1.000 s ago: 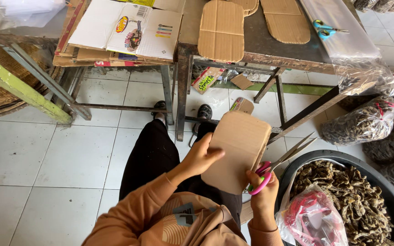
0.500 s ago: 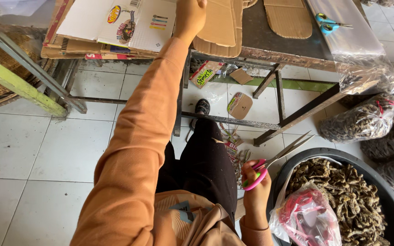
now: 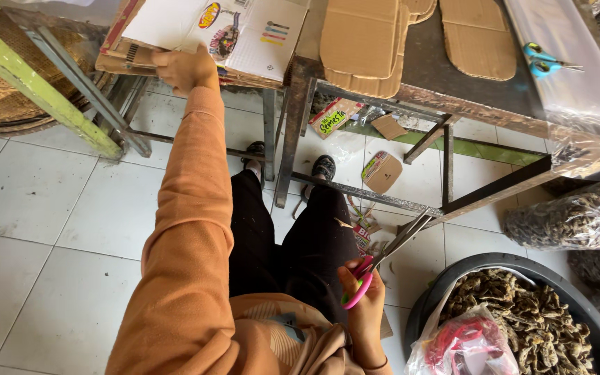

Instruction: The person uses pink-handled scissors to cut a rectangular piece of cardboard into a rounded, elongated shape. They trim the corners and edges, then place the finished piece on a table with other similar pieces. The person then picks up a larger cardboard sheet and begins cutting it.

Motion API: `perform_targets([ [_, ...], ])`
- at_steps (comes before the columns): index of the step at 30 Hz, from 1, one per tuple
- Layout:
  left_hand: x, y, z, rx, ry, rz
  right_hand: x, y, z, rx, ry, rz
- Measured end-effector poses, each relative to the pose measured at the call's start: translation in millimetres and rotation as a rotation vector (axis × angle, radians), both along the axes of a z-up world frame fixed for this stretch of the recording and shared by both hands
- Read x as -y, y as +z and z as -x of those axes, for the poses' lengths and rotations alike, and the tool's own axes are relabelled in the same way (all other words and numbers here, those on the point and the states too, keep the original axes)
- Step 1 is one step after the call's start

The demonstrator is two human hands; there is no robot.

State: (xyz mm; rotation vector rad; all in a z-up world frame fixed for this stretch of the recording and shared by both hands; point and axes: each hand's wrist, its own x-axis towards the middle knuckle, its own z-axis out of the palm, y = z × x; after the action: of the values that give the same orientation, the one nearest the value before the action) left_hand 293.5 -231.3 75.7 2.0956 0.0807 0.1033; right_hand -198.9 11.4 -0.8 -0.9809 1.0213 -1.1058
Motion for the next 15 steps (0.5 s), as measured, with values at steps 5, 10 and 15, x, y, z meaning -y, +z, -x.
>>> perform_targets([
  [5,21,-29,-31,-0.117,-0.205,0.163,-6,6,-5,-0.067,0.027,-0.017],
  [10,46,-28,-35,-0.215,-0.377,0.611,-8,8,-11,-0.067,0.074,0.010],
  [15,44,1,-21,-0.483,-0.434,0.923,-9,5,-11,-0.085,0.070,0.006],
])
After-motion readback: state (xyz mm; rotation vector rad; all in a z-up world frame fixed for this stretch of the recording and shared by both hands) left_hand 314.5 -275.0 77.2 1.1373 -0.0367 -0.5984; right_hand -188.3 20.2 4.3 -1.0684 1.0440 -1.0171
